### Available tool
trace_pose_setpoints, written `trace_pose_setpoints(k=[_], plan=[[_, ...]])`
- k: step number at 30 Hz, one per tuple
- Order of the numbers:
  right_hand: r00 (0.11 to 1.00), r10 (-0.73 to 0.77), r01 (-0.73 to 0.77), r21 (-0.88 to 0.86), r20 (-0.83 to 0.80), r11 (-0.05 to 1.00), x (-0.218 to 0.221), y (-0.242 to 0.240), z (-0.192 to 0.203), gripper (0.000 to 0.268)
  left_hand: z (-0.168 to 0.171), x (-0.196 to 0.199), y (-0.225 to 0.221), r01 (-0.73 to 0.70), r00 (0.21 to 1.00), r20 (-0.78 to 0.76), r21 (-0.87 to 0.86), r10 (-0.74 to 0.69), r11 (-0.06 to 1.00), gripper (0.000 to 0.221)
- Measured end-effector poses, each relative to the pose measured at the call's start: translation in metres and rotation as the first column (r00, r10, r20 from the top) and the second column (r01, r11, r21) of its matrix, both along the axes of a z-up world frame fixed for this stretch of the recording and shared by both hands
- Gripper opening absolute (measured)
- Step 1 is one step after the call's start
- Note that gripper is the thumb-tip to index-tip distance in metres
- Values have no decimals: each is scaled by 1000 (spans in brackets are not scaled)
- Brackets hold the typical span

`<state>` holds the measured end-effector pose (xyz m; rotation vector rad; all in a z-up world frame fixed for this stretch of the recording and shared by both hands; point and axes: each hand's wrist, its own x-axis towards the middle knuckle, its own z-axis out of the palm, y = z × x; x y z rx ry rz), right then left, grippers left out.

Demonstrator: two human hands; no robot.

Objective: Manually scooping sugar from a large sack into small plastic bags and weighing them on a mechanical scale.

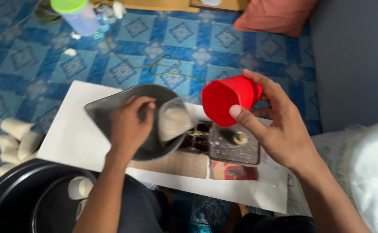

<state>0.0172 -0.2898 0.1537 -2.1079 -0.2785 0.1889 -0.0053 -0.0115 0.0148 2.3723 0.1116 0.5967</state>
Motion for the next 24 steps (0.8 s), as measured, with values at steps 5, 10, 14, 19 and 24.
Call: trace_pose_setpoints(k=[5, 10, 14, 19, 24], plan=[[897, 207, -154, -161, 392, 975, 6, 33, -24, 66, 6, -4, 3, 123, 987, -112, 35, -119, 992, 24], [842, 293, -174, -287, 452, 942, 10, 49, -33, 72, 7, -8, 8, 189, 956, -237, 42, -174, 981, 29], [781, 410, -181, -459, 471, 870, 12, 59, -45, 80, 8, -14, 11, 245, 933, -286, 57, -219, 968, 45], [770, 480, -225, -523, 422, 822, 14, 64, -52, 82, 7, -16, 4, 290, 908, -327, 43, -261, 956, 53], [817, 470, -247, -534, 334, 809, 18, 66, -60, 80, 0, -12, -1, 308, 904, -336, 84, -264, 948, 48]])
